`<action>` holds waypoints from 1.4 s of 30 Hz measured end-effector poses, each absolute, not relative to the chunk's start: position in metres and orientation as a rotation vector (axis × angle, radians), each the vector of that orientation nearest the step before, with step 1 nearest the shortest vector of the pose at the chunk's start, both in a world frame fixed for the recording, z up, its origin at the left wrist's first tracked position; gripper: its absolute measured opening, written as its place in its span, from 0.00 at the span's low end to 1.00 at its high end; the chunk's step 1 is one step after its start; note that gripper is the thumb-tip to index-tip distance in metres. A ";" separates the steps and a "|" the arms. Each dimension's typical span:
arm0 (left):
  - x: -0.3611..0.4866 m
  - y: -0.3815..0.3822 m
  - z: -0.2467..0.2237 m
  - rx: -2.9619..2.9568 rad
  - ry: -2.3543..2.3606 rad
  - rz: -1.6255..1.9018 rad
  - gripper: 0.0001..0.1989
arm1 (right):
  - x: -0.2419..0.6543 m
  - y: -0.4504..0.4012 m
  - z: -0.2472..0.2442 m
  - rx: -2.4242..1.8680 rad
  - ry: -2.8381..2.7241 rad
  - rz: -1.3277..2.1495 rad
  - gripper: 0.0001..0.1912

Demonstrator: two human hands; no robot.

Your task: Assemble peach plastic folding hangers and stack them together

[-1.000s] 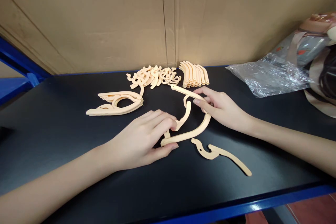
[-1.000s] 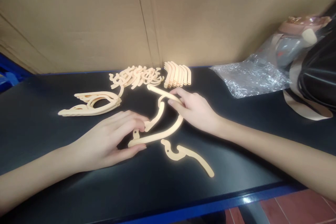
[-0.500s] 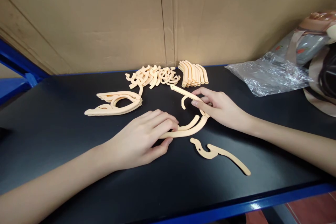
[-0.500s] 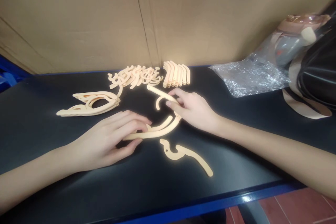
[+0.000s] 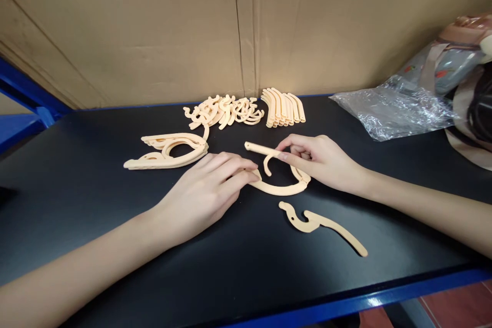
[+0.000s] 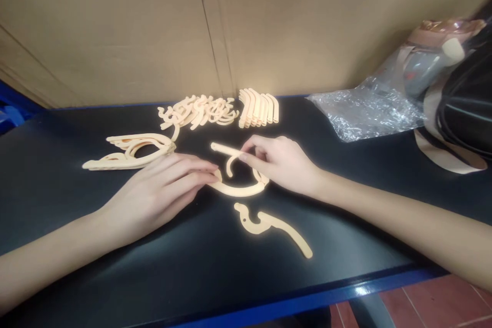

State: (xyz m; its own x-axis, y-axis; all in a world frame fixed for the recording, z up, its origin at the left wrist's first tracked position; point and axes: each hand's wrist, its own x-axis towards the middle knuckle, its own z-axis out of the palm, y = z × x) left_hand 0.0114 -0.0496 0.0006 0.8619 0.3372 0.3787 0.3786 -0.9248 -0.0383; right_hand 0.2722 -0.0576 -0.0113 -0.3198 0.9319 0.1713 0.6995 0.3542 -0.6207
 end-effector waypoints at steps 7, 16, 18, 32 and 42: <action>0.011 -0.050 0.003 -2.775 -0.521 -0.536 0.13 | 0.272 -0.060 -0.010 -1.234 -2.163 0.705 0.14; 0.012 -0.048 0.004 -2.841 -0.595 -0.472 0.15 | 0.269 -0.068 -0.004 -0.945 -2.343 0.706 0.10; 0.012 -0.048 0.005 -2.856 -0.570 -0.467 0.14 | 0.268 -0.067 -0.005 -0.968 -2.340 0.477 0.10; 0.011 -0.051 0.000 -2.822 -0.715 -0.497 0.17 | 0.257 -0.080 -0.004 -0.727 -2.621 0.061 0.12; 0.010 -0.050 0.000 -2.875 -0.812 -0.489 0.17 | 0.258 -0.097 0.008 -0.613 -2.710 -0.106 0.22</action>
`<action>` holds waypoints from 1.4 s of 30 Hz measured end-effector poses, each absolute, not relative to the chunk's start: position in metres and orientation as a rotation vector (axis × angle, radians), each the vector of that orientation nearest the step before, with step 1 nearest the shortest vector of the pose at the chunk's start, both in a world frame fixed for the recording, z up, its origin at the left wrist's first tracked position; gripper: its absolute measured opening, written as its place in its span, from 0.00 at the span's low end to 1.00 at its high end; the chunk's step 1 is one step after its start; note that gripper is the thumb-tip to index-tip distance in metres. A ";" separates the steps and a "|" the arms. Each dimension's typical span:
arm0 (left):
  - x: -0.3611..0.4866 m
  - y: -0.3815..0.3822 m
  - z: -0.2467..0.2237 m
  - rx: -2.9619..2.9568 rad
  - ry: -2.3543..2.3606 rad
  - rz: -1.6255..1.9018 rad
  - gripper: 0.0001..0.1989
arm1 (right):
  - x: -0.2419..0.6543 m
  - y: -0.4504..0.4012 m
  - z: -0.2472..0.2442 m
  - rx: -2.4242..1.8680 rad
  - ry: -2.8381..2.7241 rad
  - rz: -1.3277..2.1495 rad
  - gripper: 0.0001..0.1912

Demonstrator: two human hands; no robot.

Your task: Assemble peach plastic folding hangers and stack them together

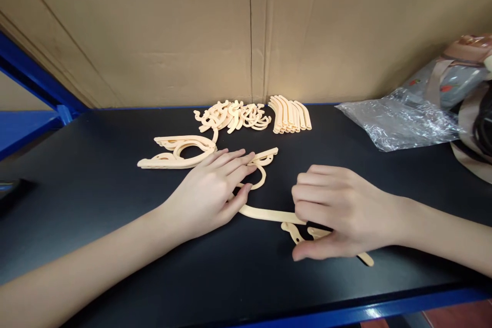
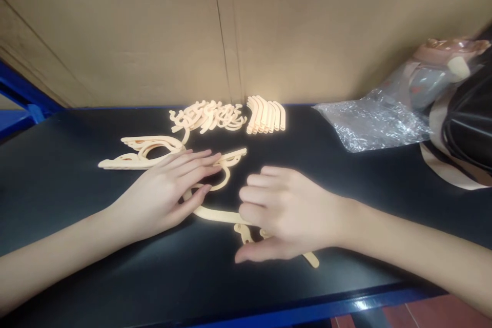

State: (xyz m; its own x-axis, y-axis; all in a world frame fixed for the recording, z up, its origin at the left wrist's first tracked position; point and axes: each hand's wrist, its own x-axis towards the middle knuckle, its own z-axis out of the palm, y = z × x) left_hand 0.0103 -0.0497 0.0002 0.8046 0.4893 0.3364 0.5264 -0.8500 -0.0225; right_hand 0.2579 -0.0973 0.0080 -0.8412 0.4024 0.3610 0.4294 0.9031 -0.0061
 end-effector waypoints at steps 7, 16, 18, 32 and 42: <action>0.007 -0.051 0.000 -2.854 -0.805 -0.471 0.19 | 0.268 -0.095 0.028 -0.879 -2.862 0.239 0.14; 0.009 -0.049 0.000 -2.850 -0.830 -0.428 0.20 | 0.295 -0.064 0.024 -1.147 -2.773 0.112 0.13; 0.009 -0.050 0.001 -2.838 -0.825 -0.433 0.20 | 0.297 -0.059 0.021 -1.147 -2.746 0.120 0.13; 0.011 -0.060 -0.003 -3.083 -0.663 -0.446 0.07 | 0.280 -0.059 -0.004 -1.049 -2.469 0.379 0.06; 0.011 -0.053 0.004 -2.840 -0.695 -0.418 0.14 | 0.278 -0.058 -0.010 -1.194 -2.348 0.392 0.11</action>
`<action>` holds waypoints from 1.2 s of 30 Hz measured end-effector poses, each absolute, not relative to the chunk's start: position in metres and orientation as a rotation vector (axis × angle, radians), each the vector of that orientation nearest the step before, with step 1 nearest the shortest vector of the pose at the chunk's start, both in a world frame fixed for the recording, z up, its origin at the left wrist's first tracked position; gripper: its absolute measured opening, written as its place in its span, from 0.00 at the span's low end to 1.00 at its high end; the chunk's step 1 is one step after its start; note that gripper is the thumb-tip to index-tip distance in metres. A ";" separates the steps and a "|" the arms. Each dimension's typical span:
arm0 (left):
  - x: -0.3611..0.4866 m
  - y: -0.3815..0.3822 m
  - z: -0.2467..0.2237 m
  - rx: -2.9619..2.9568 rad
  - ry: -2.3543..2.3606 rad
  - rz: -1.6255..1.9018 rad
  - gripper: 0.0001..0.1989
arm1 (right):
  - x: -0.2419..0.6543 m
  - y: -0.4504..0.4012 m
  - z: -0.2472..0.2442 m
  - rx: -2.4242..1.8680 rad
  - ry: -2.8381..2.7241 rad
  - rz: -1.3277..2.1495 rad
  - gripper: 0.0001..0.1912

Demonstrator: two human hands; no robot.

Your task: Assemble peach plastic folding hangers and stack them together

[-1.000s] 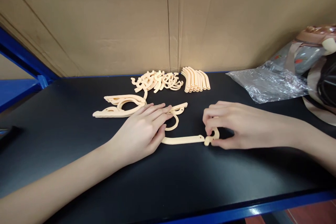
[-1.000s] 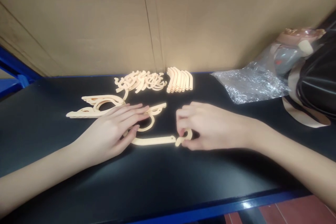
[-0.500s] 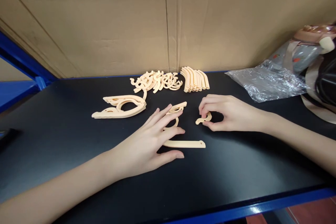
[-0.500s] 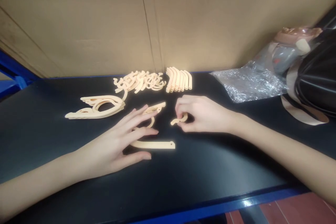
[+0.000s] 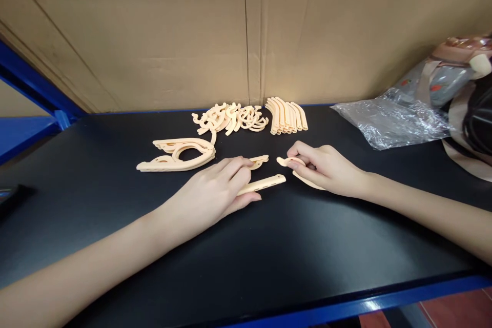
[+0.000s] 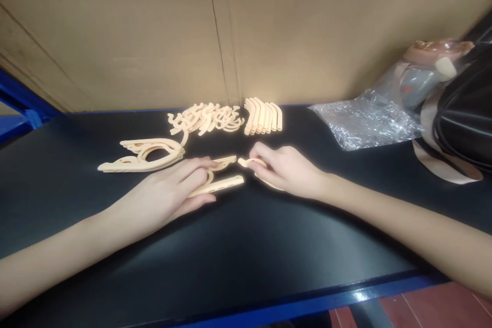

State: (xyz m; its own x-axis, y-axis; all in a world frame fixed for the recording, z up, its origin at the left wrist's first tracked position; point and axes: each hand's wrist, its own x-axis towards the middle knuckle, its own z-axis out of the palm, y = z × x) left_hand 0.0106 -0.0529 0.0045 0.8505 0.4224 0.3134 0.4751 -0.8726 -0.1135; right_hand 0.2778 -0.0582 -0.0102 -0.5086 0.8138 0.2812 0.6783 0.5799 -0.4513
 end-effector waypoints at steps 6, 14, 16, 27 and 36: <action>0.010 -0.051 0.001 -2.957 -0.748 -0.484 0.12 | 0.275 -0.061 -0.007 -1.163 -2.353 0.404 0.12; 0.009 -0.051 -0.001 -3.217 -0.857 -0.632 0.08 | 0.276 -0.063 -0.006 -1.179 -2.335 0.411 0.10; 0.010 -0.052 0.000 -3.252 -0.919 -0.686 0.09 | 0.275 -0.063 -0.007 -1.194 -2.334 0.375 0.11; 0.012 -0.054 0.003 -3.229 -0.970 -0.713 0.11 | 0.277 -0.064 -0.010 -1.129 -2.437 0.272 0.16; 0.012 -0.057 0.001 -3.175 -0.957 -0.613 0.12 | 0.275 -0.067 -0.007 -1.020 -2.503 0.295 0.17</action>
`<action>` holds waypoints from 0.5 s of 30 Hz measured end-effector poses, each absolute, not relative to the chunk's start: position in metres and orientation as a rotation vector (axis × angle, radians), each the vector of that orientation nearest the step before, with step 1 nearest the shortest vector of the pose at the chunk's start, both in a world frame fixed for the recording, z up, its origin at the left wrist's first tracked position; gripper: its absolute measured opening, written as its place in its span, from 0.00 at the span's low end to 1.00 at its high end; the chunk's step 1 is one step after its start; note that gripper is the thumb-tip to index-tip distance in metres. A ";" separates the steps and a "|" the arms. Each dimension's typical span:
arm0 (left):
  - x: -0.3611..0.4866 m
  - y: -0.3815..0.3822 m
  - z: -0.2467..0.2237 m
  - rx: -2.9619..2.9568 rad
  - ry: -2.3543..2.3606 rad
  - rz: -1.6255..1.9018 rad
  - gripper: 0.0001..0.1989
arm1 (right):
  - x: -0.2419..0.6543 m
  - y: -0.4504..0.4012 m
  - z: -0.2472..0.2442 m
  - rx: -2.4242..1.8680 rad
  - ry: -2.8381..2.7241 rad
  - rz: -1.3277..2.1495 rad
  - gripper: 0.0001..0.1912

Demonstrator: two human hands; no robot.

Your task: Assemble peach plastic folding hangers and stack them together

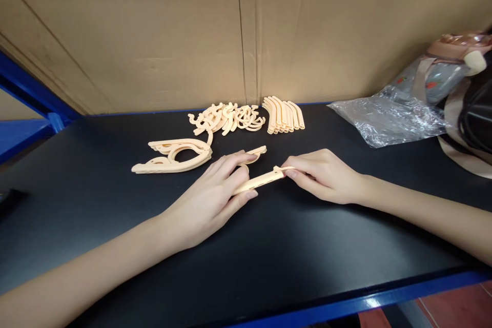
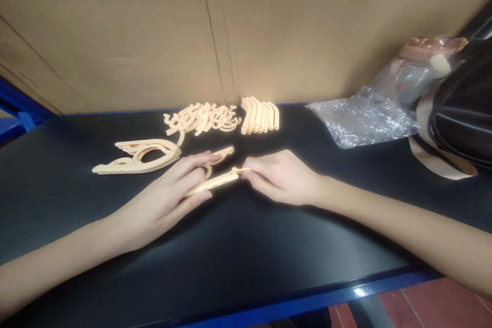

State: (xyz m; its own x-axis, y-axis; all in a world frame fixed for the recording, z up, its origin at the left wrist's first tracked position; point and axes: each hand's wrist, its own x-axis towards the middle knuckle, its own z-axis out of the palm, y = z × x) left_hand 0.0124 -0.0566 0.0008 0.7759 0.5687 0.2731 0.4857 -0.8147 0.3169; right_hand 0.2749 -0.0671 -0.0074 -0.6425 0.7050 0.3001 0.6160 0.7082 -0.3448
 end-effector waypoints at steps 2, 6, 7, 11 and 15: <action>0.013 -0.057 0.000 2.724 0.841 0.553 0.12 | 0.274 -0.068 -0.007 -1.009 -2.514 0.293 0.17; 0.013 -0.057 0.000 2.727 0.846 0.565 0.12 | 0.273 -0.070 -0.008 -1.004 -2.473 0.244 0.17; 0.013 -0.057 0.000 2.731 0.848 0.556 0.12 | 0.273 -0.070 -0.008 -1.009 -2.456 0.231 0.16; 0.013 -0.058 0.002 2.747 0.854 0.529 0.13 | 0.272 -0.071 -0.009 -0.999 -2.444 0.200 0.15; 0.013 -0.061 0.000 2.763 0.876 0.543 0.14 | 0.272 -0.072 -0.009 -0.971 -2.436 0.234 0.12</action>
